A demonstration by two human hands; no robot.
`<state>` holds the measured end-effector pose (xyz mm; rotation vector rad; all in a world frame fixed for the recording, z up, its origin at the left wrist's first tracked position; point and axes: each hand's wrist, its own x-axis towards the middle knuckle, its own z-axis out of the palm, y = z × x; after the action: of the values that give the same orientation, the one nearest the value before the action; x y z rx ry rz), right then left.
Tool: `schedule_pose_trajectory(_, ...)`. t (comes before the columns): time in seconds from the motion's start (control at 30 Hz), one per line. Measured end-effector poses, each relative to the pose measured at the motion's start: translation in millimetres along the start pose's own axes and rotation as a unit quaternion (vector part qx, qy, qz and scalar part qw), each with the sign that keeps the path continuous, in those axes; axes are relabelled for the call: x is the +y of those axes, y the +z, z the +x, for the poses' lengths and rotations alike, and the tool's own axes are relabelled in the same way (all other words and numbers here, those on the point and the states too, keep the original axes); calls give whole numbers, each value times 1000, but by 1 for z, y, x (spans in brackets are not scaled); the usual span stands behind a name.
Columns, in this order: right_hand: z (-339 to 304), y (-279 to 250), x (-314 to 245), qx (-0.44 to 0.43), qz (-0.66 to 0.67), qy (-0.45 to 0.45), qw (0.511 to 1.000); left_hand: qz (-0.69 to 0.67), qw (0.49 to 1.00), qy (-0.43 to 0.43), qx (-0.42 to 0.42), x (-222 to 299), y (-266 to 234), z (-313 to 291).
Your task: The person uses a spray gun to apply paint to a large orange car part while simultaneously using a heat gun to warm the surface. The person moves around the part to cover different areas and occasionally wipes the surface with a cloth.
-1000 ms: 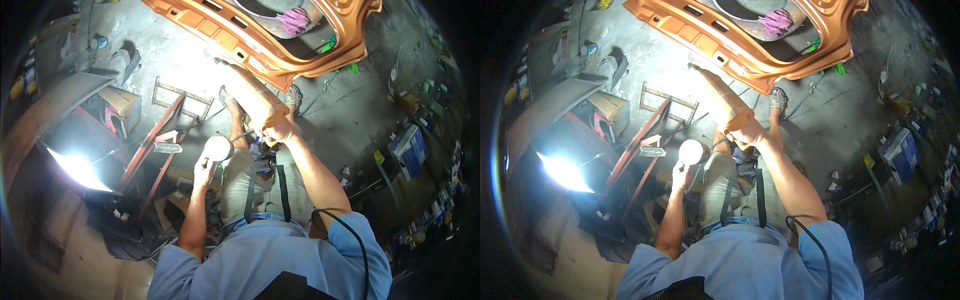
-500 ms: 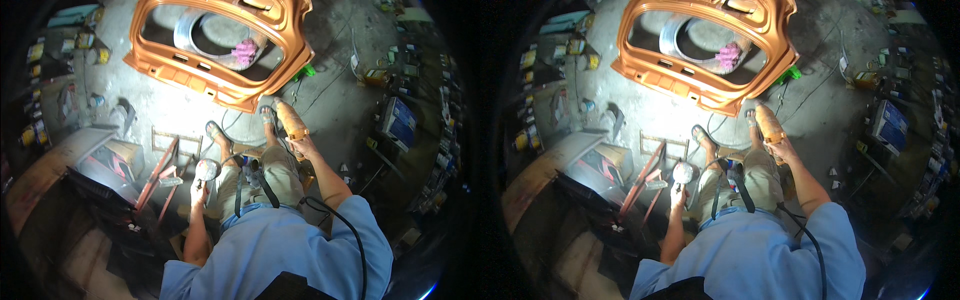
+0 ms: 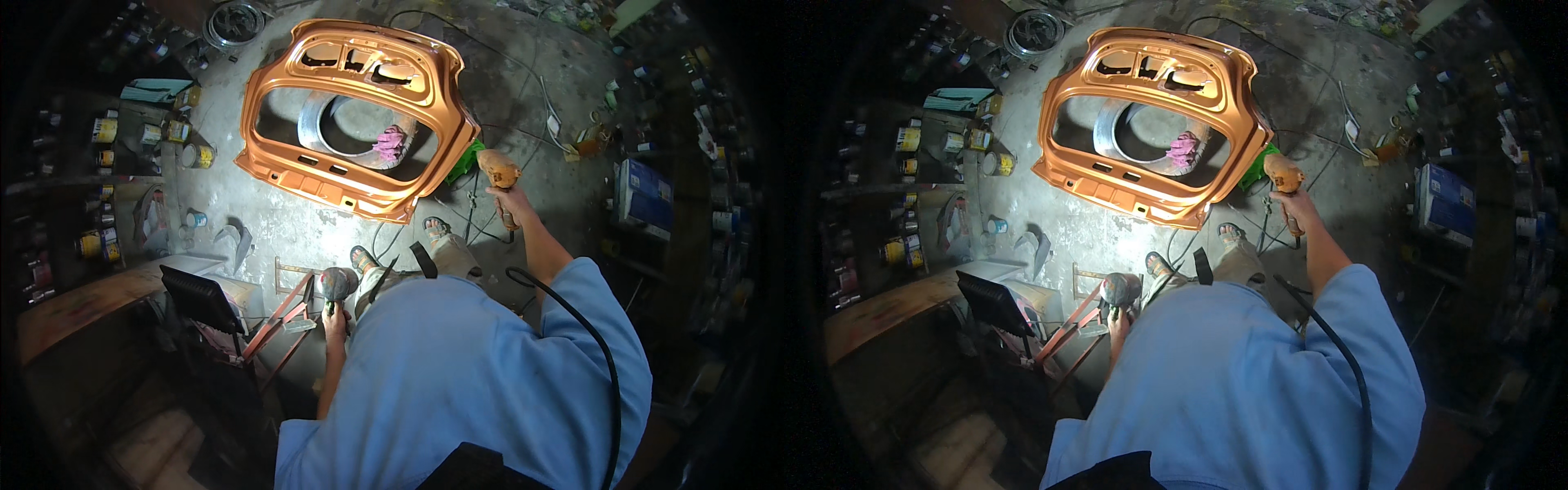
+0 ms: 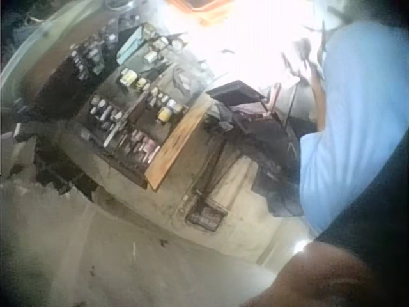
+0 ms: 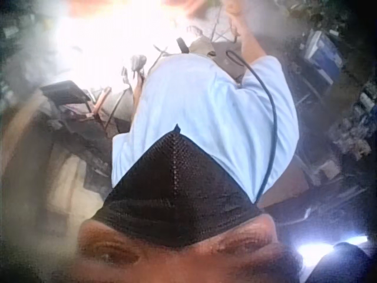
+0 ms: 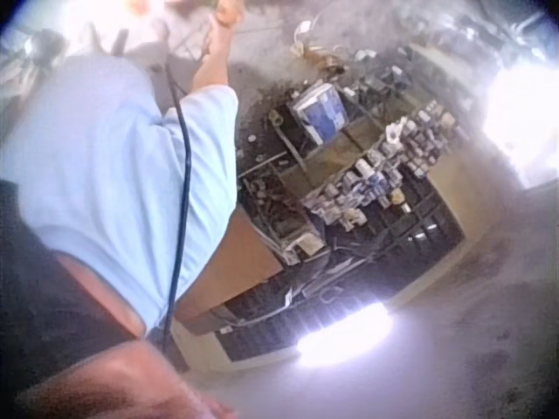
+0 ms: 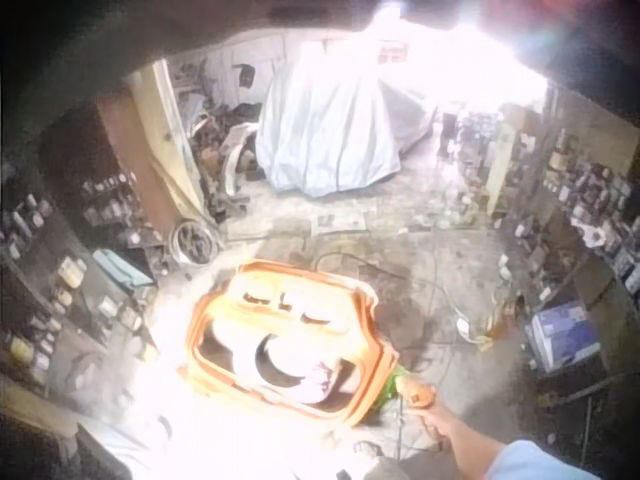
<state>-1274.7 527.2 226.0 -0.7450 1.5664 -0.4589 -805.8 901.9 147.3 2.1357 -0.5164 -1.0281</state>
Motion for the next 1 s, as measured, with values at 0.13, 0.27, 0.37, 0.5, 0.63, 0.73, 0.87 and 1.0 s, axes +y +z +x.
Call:
schedule_pose_trajectory(0.13, -10, 7, 25, -72, -15, 14, 997, -108, 993, -40, -35, -19, -8, 18)
schedule_pose_trajectory(0.27, -3, 27, 63, -157, -155, 64, 973, -162, 984, -56, -47, -52, -22, 38)
schedule_pose_trajectory(0.37, -11, 39, 83, -216, -313, -339, 861, -258, 962, -51, -68, -73, -29, 60)
schedule_pose_trajectory(0.5, -23, 53, 85, -105, -147, -50, 982, -139, 988, 54, -31, -67, -36, 75)
schedule_pose_trajectory(0.63, -21, 56, 68, 0, -179, -100, 979, -68, 997, 0, 25, -37, -40, 61)
schedule_pose_trajectory(0.73, -22, 54, 50, -5, -200, -152, 968, -101, 991, -82, 2, -21, -41, 51)
schedule_pose_trajectory(0.87, -21, 75, 17, -53, -361, -305, 880, -180, 981, -71, -12, -21, -35, 36)
schedule_pose_trajectory(1.0, -17, 107, -1, -80, -361, -418, 830, -15, 999, 50, -7, -26, -34, 26)
